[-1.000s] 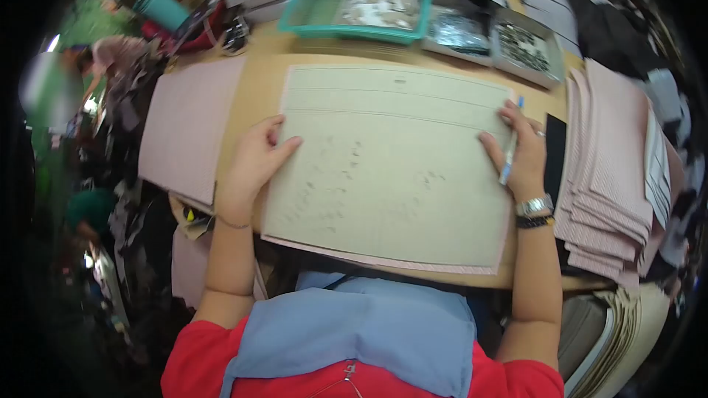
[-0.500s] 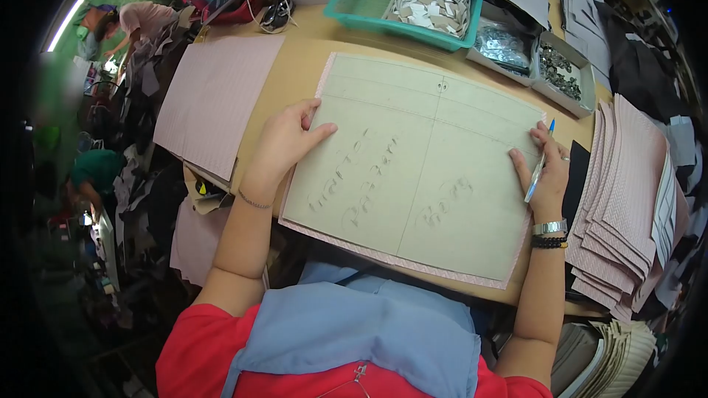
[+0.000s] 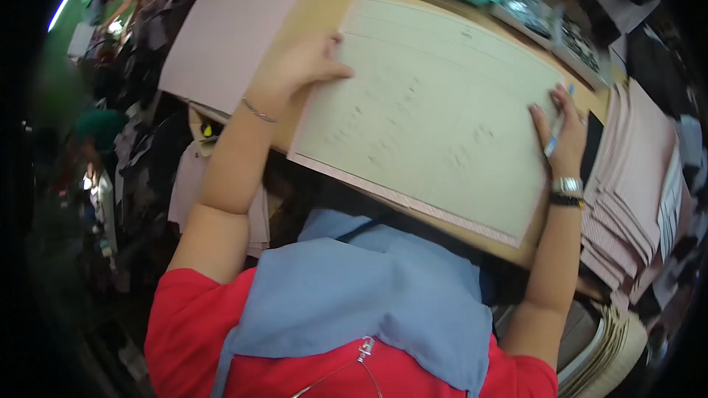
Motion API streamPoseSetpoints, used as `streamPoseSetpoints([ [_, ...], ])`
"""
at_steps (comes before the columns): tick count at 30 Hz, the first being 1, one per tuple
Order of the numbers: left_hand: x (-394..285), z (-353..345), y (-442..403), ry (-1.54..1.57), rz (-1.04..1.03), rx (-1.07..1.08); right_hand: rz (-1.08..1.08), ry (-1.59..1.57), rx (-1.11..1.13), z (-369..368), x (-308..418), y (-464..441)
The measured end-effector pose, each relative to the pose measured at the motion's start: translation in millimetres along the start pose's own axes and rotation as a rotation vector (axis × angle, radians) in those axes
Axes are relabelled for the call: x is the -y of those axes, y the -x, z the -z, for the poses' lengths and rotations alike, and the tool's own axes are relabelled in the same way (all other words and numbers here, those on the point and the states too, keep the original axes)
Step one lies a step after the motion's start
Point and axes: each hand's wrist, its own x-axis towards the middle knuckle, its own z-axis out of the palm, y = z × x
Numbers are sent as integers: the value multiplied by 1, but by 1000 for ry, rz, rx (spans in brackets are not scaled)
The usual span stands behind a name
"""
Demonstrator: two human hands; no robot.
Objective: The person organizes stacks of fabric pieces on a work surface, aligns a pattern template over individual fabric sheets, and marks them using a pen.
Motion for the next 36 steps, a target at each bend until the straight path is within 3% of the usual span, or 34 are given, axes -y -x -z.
streamPoseSetpoints([
  [3,0,-12,0,-21,-35,-39,15,1,-56,-4,-4,3],
  [5,5,-23,3,-37,-239,-240,41,113,-39,-2,0,3],
  [8,-13,-28,7,-58,-413,-218,-7,93,-55,0,9,4],
  [11,-20,-45,11,-56,-412,-116,-1,128,-73,2,5,5],
  [17,-36,-67,22,-30,-269,-226,-28,79,-63,-5,5,5],
  [20,-44,-83,37,-156,-295,-339,-43,117,-60,-1,7,6],
  [28,-43,-94,34,-228,-267,-321,-61,81,13,9,6,3],
  [29,-41,-94,34,-221,-256,-324,-153,47,-65,7,7,0],
  [31,-39,-94,35,-208,-265,-332,3,-172,-300,8,21,-11],
  [32,-39,-93,36,-205,-261,-338,-111,-364,-230,4,22,-17],
  [36,-40,-89,38,-173,-240,-307,-211,-912,-48,-27,99,-55],
])
